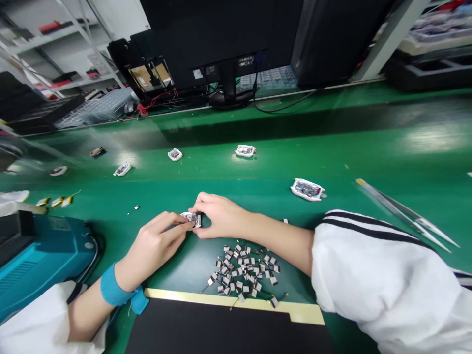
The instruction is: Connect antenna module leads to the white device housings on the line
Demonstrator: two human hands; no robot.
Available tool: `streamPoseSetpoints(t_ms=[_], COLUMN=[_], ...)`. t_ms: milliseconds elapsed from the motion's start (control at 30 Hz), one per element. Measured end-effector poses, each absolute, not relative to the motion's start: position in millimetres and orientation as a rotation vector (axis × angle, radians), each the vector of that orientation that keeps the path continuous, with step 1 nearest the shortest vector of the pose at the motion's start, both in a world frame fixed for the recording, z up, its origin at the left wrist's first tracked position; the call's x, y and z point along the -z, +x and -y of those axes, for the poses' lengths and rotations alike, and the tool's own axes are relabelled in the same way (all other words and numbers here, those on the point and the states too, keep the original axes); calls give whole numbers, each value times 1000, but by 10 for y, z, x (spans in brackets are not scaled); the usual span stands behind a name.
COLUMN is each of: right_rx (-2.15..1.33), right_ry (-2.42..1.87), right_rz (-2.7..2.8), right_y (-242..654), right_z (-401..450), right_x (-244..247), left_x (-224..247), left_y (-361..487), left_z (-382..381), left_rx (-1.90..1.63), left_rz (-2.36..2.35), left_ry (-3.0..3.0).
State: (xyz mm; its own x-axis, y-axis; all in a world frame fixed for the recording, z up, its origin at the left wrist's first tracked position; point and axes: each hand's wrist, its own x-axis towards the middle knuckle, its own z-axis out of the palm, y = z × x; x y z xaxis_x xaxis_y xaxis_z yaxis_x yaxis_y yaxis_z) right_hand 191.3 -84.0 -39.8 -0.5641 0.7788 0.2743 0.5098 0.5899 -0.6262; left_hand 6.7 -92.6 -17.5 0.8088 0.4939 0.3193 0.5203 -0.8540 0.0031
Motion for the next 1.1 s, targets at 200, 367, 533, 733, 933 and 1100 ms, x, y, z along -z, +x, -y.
streamPoseSetpoints(t_ms=[200,367,533,733,933,1100], right_rx=[-667,-722,-551,-335,-438,-385], right_ry=[-1000,-922,-973,-1045,-1069,-1157], right_rz=[2299,2382,2294,2168,2066,2164], right_y=[1933,1990,2080,2216,2165,2121], right_z=[832,832,858,1023,1115,1137], right_x=[408,366,342,356,337,295], left_x=[167,176,211,245,259,275], left_y=[64,51,66,113,110,112], left_z=[900,886,929,1048,1052,1045], left_rx=[489,495,528,625,602,614], left_rz=[791,831,890,1021,993,987], left_ry=[-2933,-2982,-2970,-2926,-2886,-2867])
